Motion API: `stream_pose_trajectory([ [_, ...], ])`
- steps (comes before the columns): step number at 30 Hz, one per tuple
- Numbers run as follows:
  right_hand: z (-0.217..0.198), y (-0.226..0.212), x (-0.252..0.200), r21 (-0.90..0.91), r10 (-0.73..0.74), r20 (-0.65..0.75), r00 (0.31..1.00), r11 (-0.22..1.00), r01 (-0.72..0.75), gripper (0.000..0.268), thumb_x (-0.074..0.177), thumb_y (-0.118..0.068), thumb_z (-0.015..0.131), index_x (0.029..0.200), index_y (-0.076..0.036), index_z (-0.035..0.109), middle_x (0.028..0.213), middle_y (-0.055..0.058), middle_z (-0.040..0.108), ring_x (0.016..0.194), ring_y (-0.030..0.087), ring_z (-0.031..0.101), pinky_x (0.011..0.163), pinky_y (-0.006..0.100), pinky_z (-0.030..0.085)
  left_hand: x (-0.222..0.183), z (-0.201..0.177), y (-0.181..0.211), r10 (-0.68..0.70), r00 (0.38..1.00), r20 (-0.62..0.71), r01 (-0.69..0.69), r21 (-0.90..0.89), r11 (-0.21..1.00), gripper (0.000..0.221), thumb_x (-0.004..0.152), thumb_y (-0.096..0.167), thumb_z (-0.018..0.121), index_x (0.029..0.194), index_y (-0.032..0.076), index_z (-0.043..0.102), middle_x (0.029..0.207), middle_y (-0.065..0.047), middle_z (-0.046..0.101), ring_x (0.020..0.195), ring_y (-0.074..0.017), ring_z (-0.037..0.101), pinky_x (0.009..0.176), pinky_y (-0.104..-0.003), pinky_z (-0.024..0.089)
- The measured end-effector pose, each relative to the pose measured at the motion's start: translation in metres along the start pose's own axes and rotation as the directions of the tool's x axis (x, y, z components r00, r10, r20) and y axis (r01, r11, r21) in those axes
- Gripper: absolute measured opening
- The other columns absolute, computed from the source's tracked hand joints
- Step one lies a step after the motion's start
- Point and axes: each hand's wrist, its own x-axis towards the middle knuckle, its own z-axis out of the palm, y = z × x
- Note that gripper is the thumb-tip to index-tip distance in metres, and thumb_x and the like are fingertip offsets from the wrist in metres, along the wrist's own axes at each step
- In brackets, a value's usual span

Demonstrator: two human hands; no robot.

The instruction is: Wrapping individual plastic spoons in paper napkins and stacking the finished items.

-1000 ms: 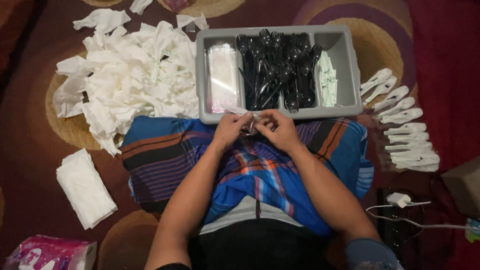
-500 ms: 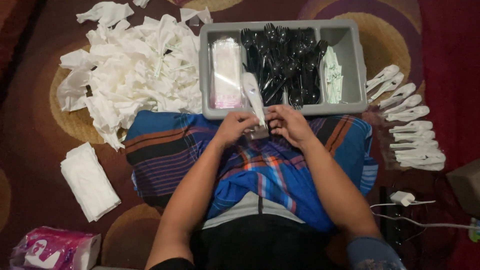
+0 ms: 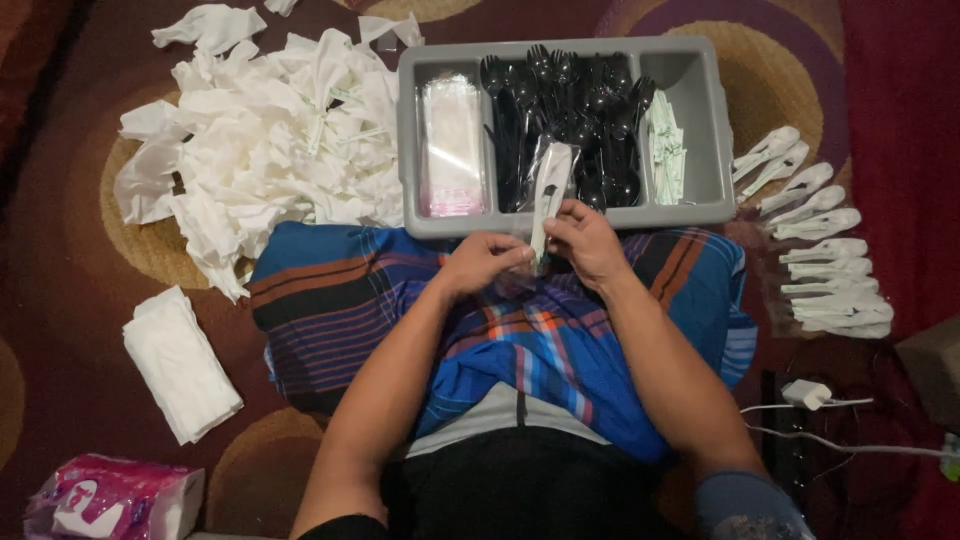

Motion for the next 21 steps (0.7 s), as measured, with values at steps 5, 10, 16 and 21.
stream_pose_trajectory([
  [5, 0.002, 0.000, 0.000, -0.004, -0.044, -0.040, 0.998, 0.999, 0.044, 0.024, 0.091, -0.007, 0.077, 0.112, -0.008, 0.064, 0.086, -0.002, 0.068, 0.075, 0.013, 0.071, 0.068, 0.029, 0.065, -0.002, 0.000, 0.005, -0.014, 1.000, -0.015, 0.014, 0.022, 1.000, 0.028, 0.089, 0.034, 0.081, 0.108, 0.013, 0.081, 0.086, -0.011, 0.078, 0.079, -0.0177, 0.072, 0.073, -0.033, 0.060],
  [10, 0.001, 0.003, 0.001, 0.001, -0.032, -0.049, 0.998, 0.999, 0.032, 0.024, 0.091, -0.010, 0.077, 0.110, -0.010, 0.064, 0.085, -0.003, 0.066, 0.075, 0.011, 0.070, 0.066, 0.027, 0.064, -0.001, -0.001, 0.000, -0.014, 0.999, -0.038, 0.014, 0.004, 1.000, 0.030, 0.086, 0.031, 0.083, 0.106, 0.010, 0.081, 0.082, -0.010, 0.078, 0.073, -0.0158, 0.070, 0.070, -0.033, 0.060],
  [16, 0.013, -0.008, -0.011, -0.075, 0.007, -0.030, 1.000, 0.997, -0.010, 0.031, 0.085, -0.008, 0.082, 0.109, -0.010, 0.063, 0.086, -0.004, 0.067, 0.070, 0.009, 0.068, 0.060, 0.023, 0.064, -0.003, -0.003, 0.002, -0.020, 0.999, -0.034, 0.023, 0.072, 0.997, 0.027, 0.086, 0.036, 0.083, 0.099, 0.013, 0.082, 0.076, -0.008, 0.077, 0.072, -0.0149, 0.070, 0.070, -0.033, 0.058],
  [21, 0.008, -0.001, -0.006, -0.090, -0.004, -0.004, 1.000, 0.996, 0.003, 0.030, 0.086, -0.009, 0.083, 0.108, -0.010, 0.063, 0.087, -0.003, 0.069, 0.073, 0.010, 0.070, 0.061, 0.023, 0.064, -0.015, -0.002, 0.021, 0.039, 0.996, -0.085, -0.028, 0.134, 0.991, 0.023, 0.089, 0.034, 0.080, 0.102, 0.015, 0.083, 0.079, -0.009, 0.079, 0.077, -0.0176, 0.073, 0.074, -0.033, 0.056],
])
